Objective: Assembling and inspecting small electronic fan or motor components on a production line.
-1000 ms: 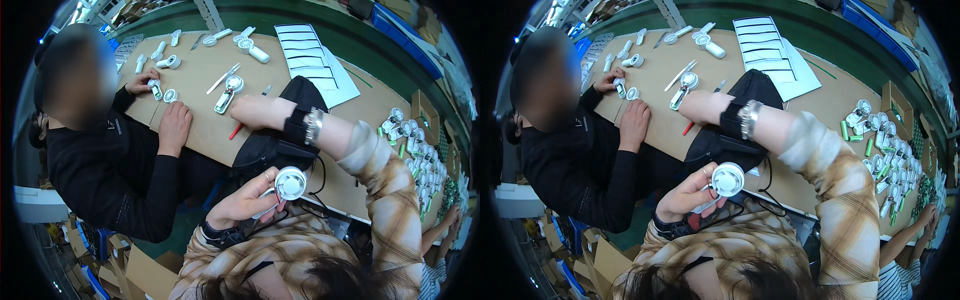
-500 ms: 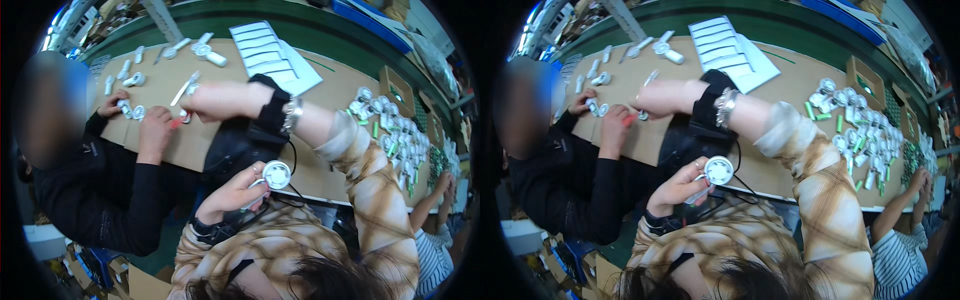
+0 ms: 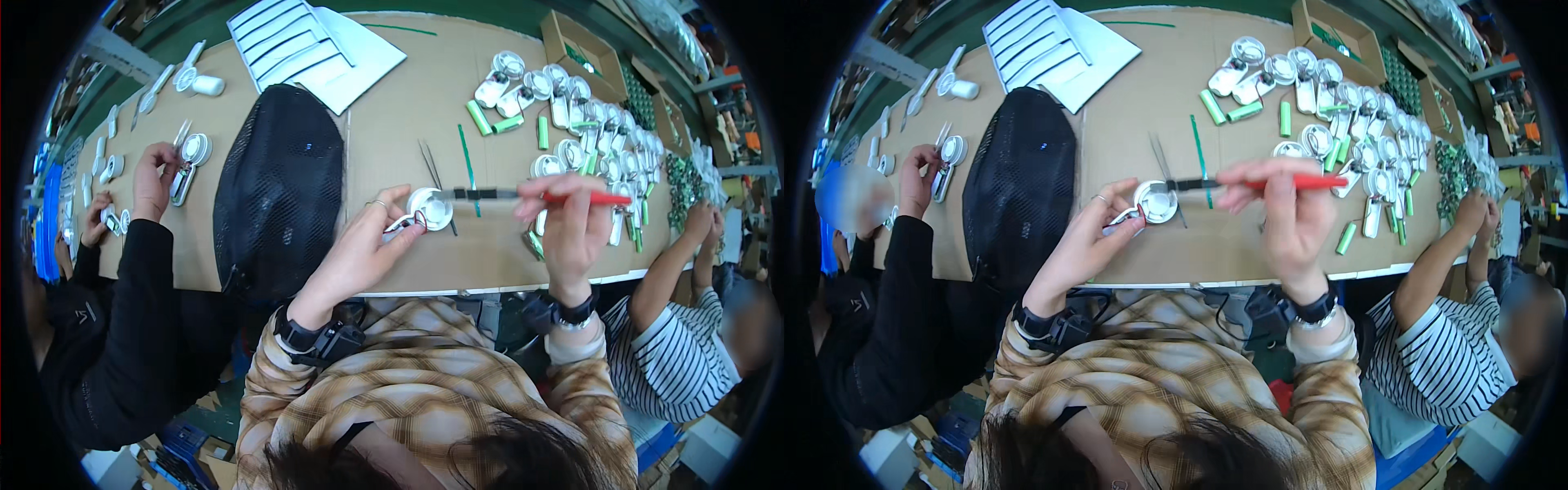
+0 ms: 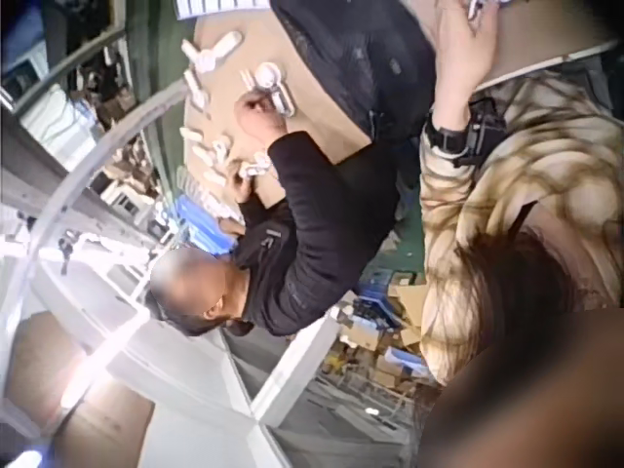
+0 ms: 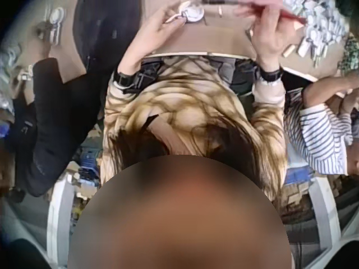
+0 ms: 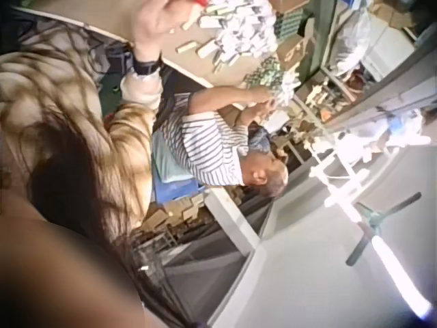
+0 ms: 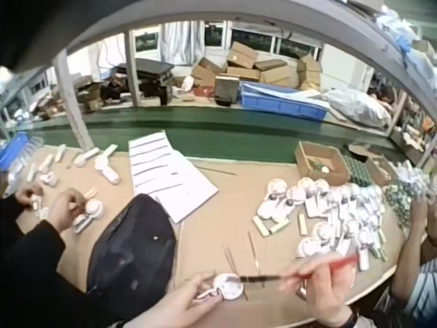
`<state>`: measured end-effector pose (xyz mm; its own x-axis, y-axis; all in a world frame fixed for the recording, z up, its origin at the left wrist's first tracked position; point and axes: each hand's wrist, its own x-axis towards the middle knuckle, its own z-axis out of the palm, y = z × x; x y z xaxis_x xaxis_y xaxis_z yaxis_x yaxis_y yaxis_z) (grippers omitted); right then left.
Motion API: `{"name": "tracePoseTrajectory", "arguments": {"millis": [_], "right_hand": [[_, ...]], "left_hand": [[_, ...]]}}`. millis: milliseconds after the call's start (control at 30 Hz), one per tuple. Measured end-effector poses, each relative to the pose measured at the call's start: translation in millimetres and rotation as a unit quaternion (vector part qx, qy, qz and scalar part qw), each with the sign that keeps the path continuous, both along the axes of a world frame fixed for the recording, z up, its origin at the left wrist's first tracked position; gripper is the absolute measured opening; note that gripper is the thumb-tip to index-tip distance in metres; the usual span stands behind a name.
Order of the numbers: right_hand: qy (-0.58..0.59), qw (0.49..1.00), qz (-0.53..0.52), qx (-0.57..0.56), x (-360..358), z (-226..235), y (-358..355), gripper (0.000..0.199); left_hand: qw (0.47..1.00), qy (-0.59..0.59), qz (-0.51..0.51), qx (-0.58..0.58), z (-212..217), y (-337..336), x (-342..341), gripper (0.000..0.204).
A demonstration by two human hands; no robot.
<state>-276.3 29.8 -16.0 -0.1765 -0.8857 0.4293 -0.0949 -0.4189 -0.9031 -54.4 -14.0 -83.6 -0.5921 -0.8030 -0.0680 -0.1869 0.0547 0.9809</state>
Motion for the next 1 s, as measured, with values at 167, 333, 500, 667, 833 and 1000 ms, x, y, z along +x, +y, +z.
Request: {"name": "tracePoseTrajectory", "arguments": {"millis": [167, 333, 500, 667, 833, 1000], "right_hand": [[0.021, 1.000, 0.013, -0.010, 5.5, -24.3, 30.3, 0.023], [0.080, 0.995, 0.042, -0.046, 14.0, -29.4, 28.5, 0.028], [0.125, 0.986, 0.088, -0.060, 19.1, -24.7, 22.2, 0.030], [0.228, 0.962, 0.118, -0.095, 18.9, -19.0, 14.7, 0.029], [0.270, 0.948, 0.124, -0.113, 18.7, -18.2, 13.4, 0.027], [0.288, 0.940, 0.142, -0.116, 17.4, -17.3, 13.6, 0.026]], "left_hand": [[0.991, -0.114, 0.033, -0.066, 9.6, 0.6, -4.8, 0.033], [0.982, -0.105, 0.072, -0.137, 5.9, 1.0, 0.0, 0.029], [0.967, -0.085, 0.102, -0.218, -1.3, 5.6, 0.8, 0.026], [0.940, -0.114, 0.098, -0.307, -4.6, 6.8, 1.5, 0.024], [0.920, -0.130, 0.114, -0.351, -10.6, 9.2, -0.4, 0.022], [0.912, -0.145, 0.117, -0.365, -11.0, 11.5, -0.4, 0.023]]}}
